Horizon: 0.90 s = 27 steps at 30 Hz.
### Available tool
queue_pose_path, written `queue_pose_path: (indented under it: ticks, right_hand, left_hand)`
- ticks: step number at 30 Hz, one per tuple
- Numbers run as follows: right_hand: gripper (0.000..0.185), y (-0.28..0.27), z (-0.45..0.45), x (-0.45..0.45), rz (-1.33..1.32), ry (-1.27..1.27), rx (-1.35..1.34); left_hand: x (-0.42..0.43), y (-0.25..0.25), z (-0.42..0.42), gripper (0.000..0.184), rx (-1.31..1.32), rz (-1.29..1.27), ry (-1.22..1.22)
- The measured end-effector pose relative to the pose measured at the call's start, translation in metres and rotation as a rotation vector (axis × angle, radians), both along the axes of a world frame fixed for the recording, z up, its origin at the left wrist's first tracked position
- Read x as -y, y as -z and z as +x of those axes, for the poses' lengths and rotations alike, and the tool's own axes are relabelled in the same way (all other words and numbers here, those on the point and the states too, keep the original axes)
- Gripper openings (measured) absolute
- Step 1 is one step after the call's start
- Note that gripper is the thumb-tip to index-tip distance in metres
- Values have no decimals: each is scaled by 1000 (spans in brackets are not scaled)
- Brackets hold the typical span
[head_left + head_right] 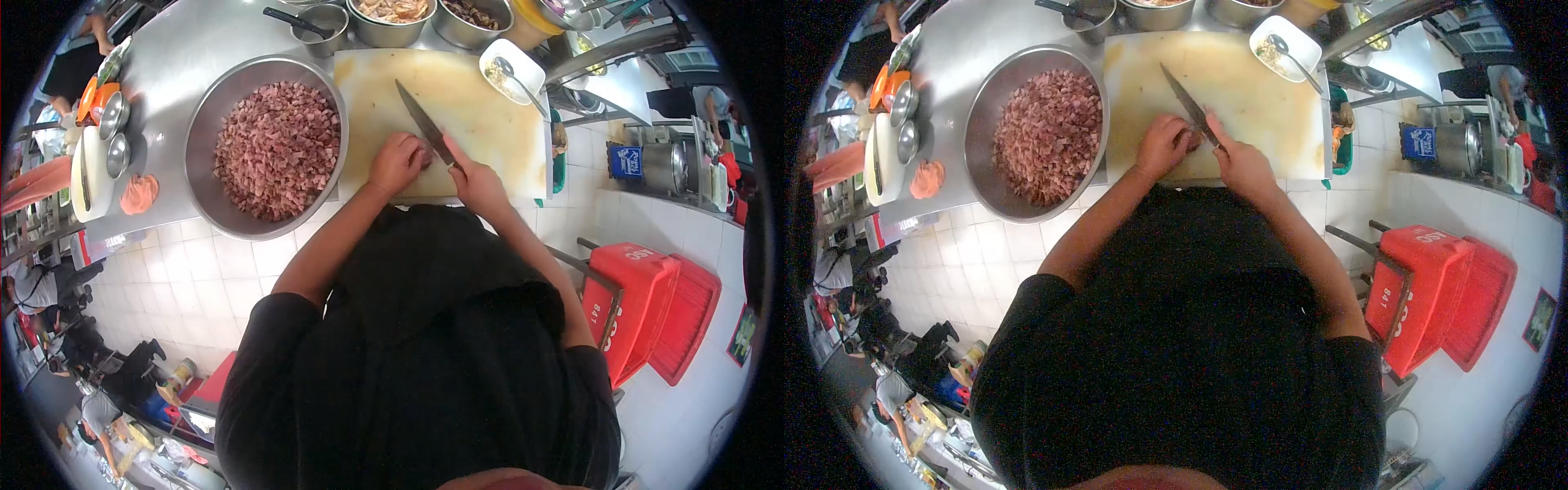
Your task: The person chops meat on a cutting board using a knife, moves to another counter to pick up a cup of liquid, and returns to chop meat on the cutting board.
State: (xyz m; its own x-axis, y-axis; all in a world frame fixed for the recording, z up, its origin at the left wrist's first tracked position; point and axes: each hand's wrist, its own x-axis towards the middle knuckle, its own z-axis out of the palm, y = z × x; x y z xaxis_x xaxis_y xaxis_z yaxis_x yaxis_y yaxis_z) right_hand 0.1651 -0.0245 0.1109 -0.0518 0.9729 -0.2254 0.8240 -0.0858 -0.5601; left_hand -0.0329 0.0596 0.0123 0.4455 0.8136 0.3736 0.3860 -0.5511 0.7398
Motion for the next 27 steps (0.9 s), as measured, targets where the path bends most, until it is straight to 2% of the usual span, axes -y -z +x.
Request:
queue_pose_path:
  ticks: [3, 10, 14, 16, 18, 20, 25, 27]
  right_hand:
    - [69, -27, -10, 9, -108, 10, 82]
    - [74, -42, -24, 17, -207, -86, 244]
    - [74, -42, -29, 19, -185, -76, 245]
    - [73, -23, -31, 21, -160, -32, 205]
    - [73, 8, -32, 25, -115, 3, 168]
    - [73, 14, -30, 16, -48, 23, 145]
    - [74, -16, -31, 19, 38, 54, 142]
    - [74, -34, -37, 25, -35, 37, 183]
  left_hand:
    - [4, -5, -3, 9, 16, 9, 3]
    - [4, -12, -5, 9, 26, 109, 11]
    - [2, -9, -5, 9, -26, 113, 13]
    - [0, -4, -5, 15, -38, 77, 43]
    - [2, 8, -5, 14, -77, 33, 49]
    - [-2, 7, -4, 13, -85, 13, 38]
    - [6, -2, -6, 10, 87, -25, 0]
    - [6, -1, -7, 8, 76, 9, -2]
